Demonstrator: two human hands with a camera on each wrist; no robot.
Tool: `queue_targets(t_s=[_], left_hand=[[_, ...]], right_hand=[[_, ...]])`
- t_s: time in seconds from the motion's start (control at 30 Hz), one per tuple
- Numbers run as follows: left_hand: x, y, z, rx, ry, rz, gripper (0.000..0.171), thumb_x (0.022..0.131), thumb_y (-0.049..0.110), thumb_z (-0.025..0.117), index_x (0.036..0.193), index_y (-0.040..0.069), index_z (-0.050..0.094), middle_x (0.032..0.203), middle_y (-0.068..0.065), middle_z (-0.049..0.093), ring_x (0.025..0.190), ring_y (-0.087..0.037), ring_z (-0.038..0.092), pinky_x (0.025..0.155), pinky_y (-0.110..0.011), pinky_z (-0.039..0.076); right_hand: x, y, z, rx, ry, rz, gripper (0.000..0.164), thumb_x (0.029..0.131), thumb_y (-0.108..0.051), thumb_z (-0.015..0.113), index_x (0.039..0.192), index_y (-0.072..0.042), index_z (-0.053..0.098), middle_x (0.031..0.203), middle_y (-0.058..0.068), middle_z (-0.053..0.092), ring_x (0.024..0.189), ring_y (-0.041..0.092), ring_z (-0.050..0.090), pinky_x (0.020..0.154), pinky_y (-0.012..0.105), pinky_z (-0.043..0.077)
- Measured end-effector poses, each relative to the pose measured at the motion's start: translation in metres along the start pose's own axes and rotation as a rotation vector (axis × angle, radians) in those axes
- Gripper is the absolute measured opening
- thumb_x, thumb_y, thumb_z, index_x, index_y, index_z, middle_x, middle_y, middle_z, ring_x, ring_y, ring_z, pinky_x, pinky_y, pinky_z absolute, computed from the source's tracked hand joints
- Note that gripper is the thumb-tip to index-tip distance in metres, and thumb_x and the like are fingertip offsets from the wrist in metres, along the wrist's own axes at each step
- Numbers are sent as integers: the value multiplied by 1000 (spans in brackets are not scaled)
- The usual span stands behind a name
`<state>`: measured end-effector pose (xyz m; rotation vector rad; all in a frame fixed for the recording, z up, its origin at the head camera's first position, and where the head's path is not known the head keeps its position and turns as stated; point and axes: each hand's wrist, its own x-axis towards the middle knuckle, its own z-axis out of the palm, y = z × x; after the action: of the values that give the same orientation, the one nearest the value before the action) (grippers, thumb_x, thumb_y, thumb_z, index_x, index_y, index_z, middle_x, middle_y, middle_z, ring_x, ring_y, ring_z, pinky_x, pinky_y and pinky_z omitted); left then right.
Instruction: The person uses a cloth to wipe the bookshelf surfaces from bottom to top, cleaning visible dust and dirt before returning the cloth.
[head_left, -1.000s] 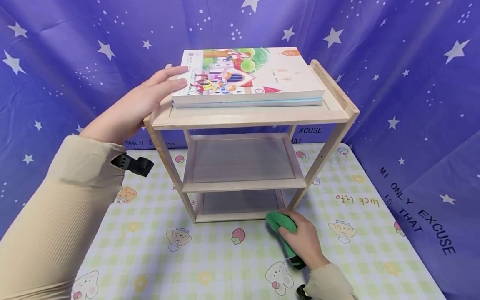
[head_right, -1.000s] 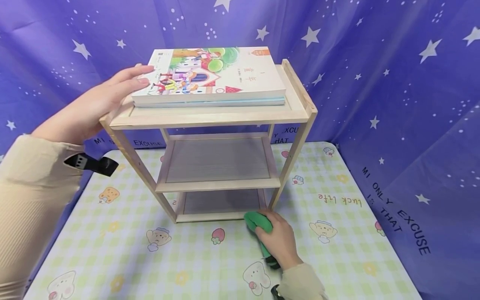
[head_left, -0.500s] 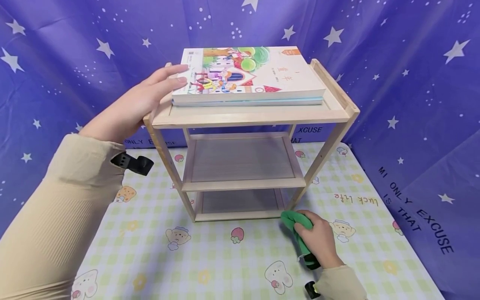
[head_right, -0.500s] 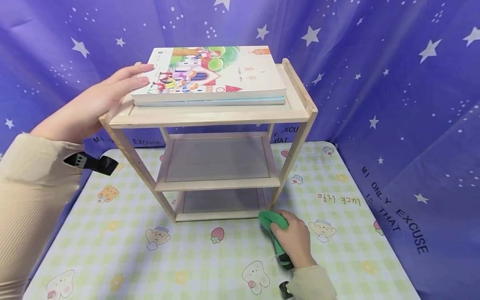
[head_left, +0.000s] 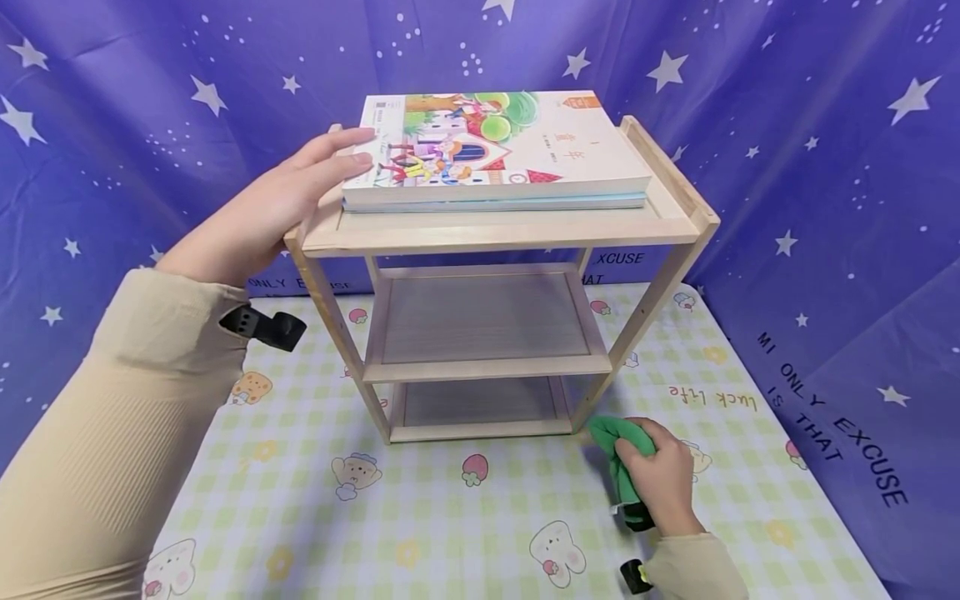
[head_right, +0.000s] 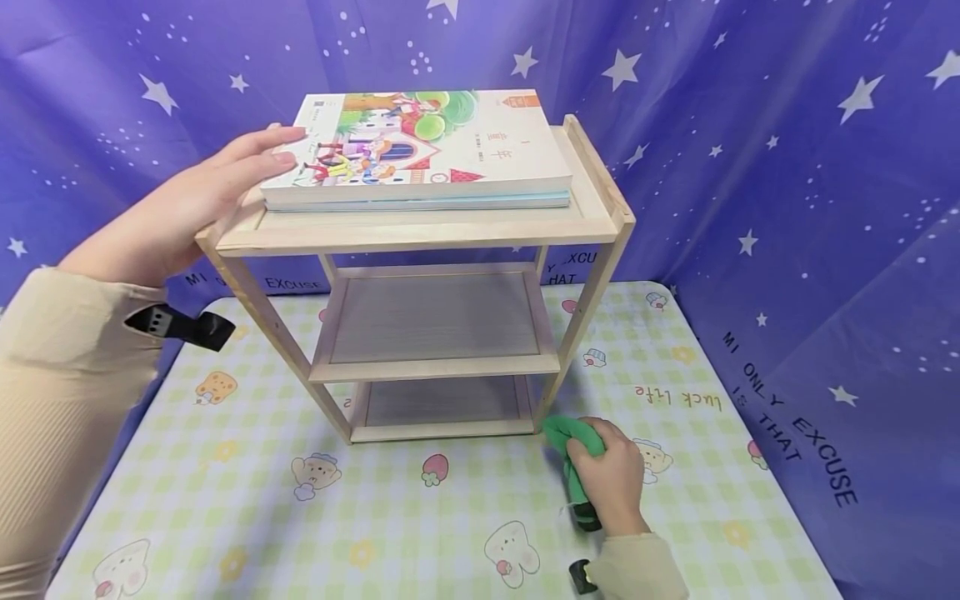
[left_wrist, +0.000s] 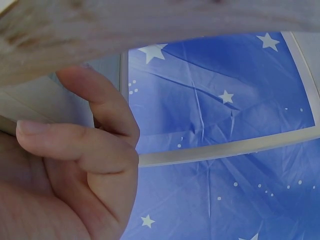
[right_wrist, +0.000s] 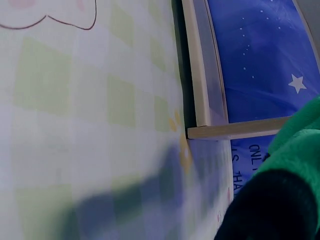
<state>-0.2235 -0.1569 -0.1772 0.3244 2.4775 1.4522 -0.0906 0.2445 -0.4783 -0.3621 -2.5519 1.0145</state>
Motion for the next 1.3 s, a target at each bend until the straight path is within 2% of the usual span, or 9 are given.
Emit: queue_targets(t_s=[0.2, 0.3, 0.43, 0.57, 0.7, 0.8, 1.03, 1.3], left_hand=[[0, 0, 0, 4, 2, 1, 58, 99, 60, 43, 152, 50, 24, 160, 30, -15, 152, -11, -15, 123, -54, -3], [0, -1, 0, 3, 6, 2, 58, 99, 60, 43, 152, 49, 24, 160, 30, -14, 152, -10, -14, 123, -54, -4], [0, -1, 0, 0, 9, 2, 58, 99, 60, 43, 153, 49, 24, 160, 30, -14, 152, -10, -14, 123, -53, -3], [0, -1, 0, 3, 8, -3, 58, 99, 60, 43, 152, 50, 24, 160, 30, -14, 152, -11, -15, 123, -54, -4], [0, 0, 0, 10, 12, -9, 58, 99, 61, 43, 152, 51, 23, 160, 30, -13, 152, -11, -15, 122, -55, -4], [0, 0, 0, 14, 14, -9, 58, 99, 61, 43, 152, 51, 23, 160, 31, -13, 152, -11, -15, 122, -56, -4], [1, 0, 0, 14, 15, -7, 58, 99, 61, 43, 152, 50, 23, 160, 31, -13, 152, -11, -15, 122, -55, -4], [1, 0, 0, 14, 15, -8, 58, 98, 61, 43, 152, 51, 24, 160, 31, -14, 153, -12, -14, 122, -56, -3]], right_hand=[[1, 2, 0, 77, 101, 40, 20, 80, -9, 67, 97, -13, 77, 88, 11, 75, 56, 2, 51, 52, 23, 41], [2, 2, 1, 88, 134, 49, 23, 81, -9, 66, 101, -12, 76, 94, 10, 74, 61, 0, 50, 56, 19, 39], [3, -3, 1, 132, 156, 87, 25, 83, -10, 64, 107, -12, 74, 97, 1, 71, 68, -1, 50, 60, 18, 40], [5, -8, 2, 186, 153, 129, 29, 85, -10, 62, 113, -13, 71, 101, -5, 67, 73, 1, 51, 62, 18, 41], [7, -14, 2, 237, 129, 152, 34, 89, -13, 59, 122, -12, 67, 113, 3, 66, 80, 3, 51, 66, 18, 41], [9, -18, 2, 280, 110, 176, 37, 91, -16, 58, 128, -13, 63, 119, 3, 62, 84, 4, 50, 68, 18, 41], [13, -26, 2, 367, 109, 206, 40, 94, -17, 58, 133, -16, 59, 110, -13, 53, 83, 5, 51, 65, 16, 44], [19, -36, 0, 438, 113, 240, 42, 95, -19, 58, 137, -18, 55, 109, -11, 53, 79, 4, 56, 64, 16, 47]])
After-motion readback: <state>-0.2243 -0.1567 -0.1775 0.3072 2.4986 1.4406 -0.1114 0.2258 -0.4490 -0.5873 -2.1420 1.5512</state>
